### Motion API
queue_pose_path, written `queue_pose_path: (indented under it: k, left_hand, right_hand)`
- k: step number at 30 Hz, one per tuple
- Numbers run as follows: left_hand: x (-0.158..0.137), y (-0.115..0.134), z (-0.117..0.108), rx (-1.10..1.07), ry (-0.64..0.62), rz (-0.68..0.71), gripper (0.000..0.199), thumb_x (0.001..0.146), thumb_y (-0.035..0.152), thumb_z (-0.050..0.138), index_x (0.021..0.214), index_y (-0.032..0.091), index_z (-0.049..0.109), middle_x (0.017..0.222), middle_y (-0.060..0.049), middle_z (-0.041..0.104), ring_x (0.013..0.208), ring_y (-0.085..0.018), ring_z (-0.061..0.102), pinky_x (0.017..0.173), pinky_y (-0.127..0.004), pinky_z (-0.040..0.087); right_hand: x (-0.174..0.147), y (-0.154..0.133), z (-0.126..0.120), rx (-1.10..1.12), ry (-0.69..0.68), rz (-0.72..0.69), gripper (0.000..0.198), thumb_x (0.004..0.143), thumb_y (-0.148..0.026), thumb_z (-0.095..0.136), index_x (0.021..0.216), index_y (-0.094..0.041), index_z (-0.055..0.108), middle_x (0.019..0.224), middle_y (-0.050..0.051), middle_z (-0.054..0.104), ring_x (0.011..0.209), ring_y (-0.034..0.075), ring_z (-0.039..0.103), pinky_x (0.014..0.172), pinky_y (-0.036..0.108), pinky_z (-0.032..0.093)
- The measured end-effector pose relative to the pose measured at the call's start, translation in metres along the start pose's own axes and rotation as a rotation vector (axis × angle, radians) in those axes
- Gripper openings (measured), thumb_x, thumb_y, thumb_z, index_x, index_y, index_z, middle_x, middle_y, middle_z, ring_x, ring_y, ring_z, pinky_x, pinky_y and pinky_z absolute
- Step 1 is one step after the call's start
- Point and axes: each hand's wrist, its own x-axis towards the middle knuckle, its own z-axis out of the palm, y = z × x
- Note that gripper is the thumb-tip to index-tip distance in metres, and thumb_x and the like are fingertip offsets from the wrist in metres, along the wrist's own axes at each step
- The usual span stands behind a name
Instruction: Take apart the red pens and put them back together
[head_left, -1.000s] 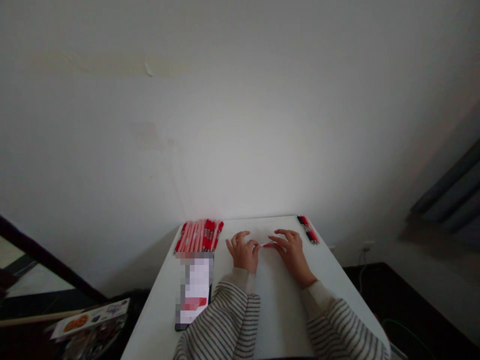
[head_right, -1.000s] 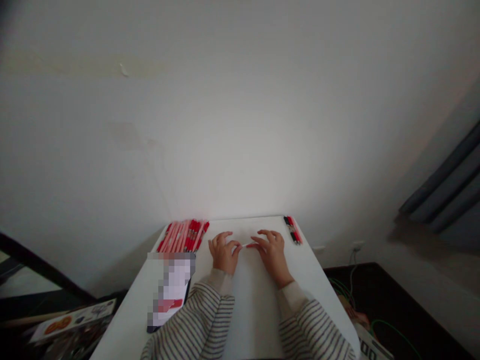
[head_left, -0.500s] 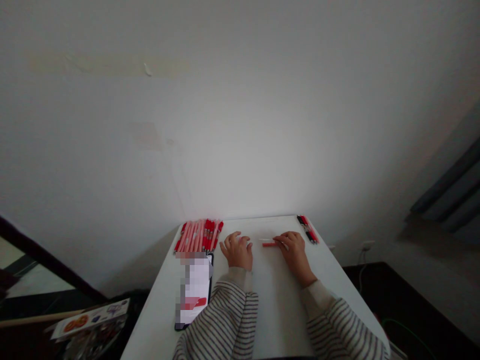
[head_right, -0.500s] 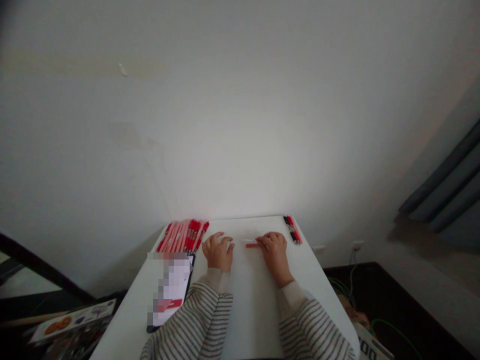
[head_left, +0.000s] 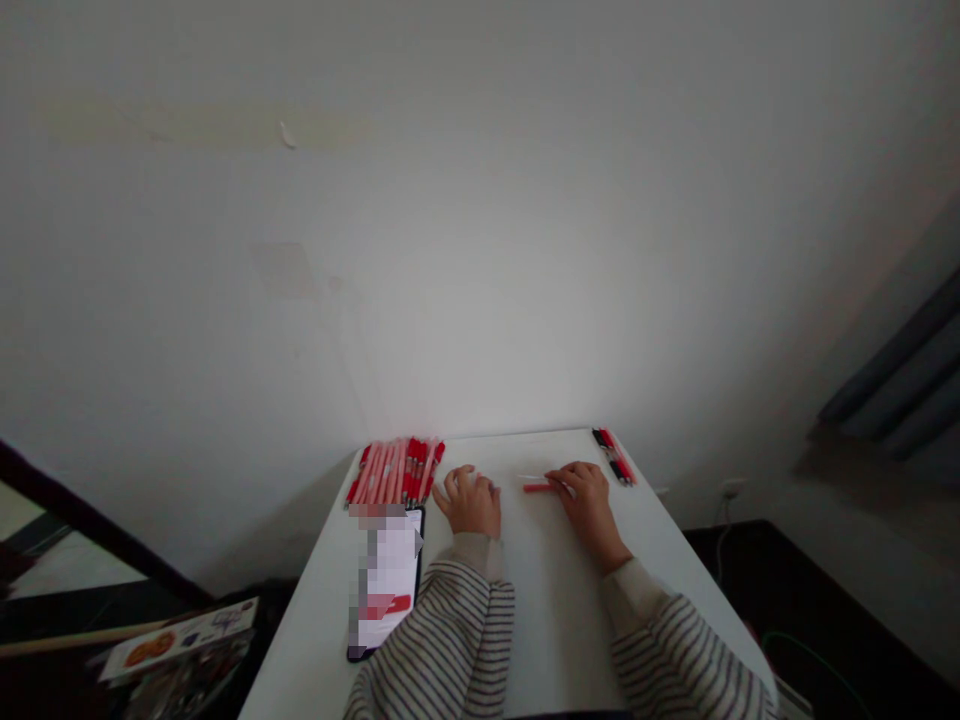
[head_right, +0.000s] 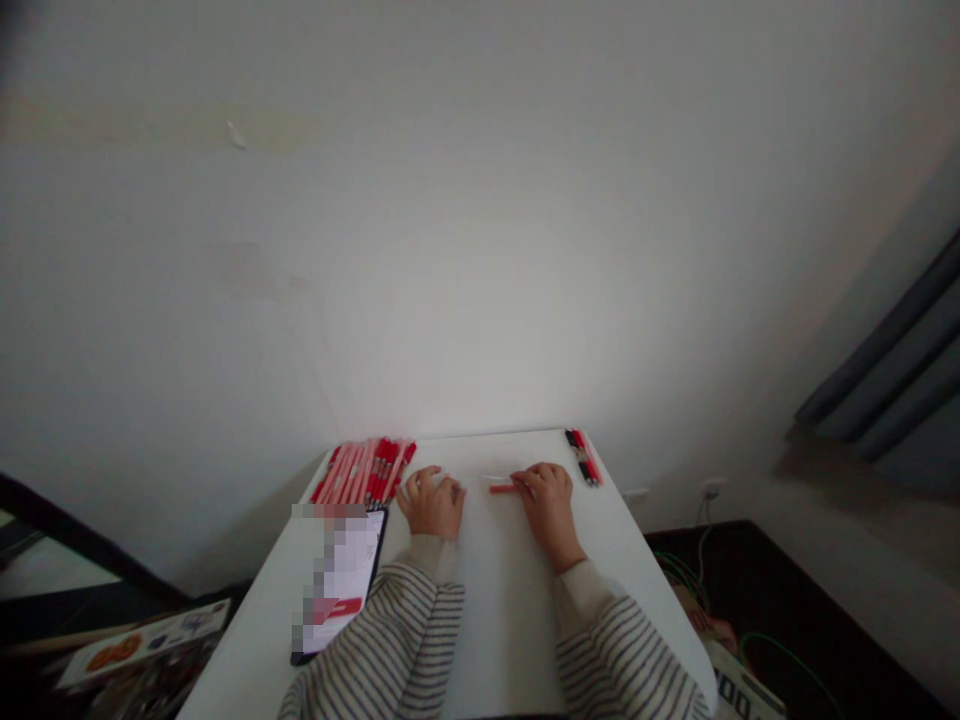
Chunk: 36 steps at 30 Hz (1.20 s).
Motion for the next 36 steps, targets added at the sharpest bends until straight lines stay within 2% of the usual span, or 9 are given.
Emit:
queue_pose_path:
  k: [15, 24, 36]
  left_hand:
    - [0.0032, -0.0025, 0.0063, -0.002, 0.040, -0.005, 0.012, 0.077, 0.027, 0.059, 0.076, 0.026, 0.070, 0.117, -0.001, 0.060, 0.118, -0.025, 0.041, 0.106, -0.056, 0.021]
    - [0.0020, 0.0029, 0.0057, -0.101, 0.034, 0.018, 0.011, 0.078, 0.024, 0.059, 0.077, 0.028, 0.070, 0.120, 0.000, 0.059, 0.119, -0.025, 0.041, 0.110, -0.058, 0.016]
    - [0.0011, 0.0037, 0.0054, -0.138, 0.067, 0.060, 0.009, 0.075, 0.022, 0.064, 0.073, 0.029, 0.070, 0.117, 0.001, 0.060, 0.118, -0.024, 0.043, 0.109, -0.059, 0.017]
  right_hand:
    - [0.0004, 0.0003, 0.0009, 0.013, -0.029, 0.001, 0.024, 0.090, -0.036, 0.049, 0.092, -0.028, 0.071, 0.089, 0.005, 0.064, 0.092, 0.022, 0.050, 0.085, 0.037, 0.036]
    - [-0.0004, -0.0045, -0.0034, 0.014, -0.053, 0.015, 0.021, 0.088, -0.035, 0.051, 0.091, -0.029, 0.071, 0.088, 0.004, 0.064, 0.093, 0.021, 0.049, 0.087, 0.037, 0.034]
    - [0.0002, -0.0029, -0.0012, 0.040, -0.063, 0.009, 0.020, 0.087, -0.035, 0.054, 0.092, -0.030, 0.072, 0.088, 0.004, 0.065, 0.094, 0.022, 0.049, 0.086, 0.036, 0.035]
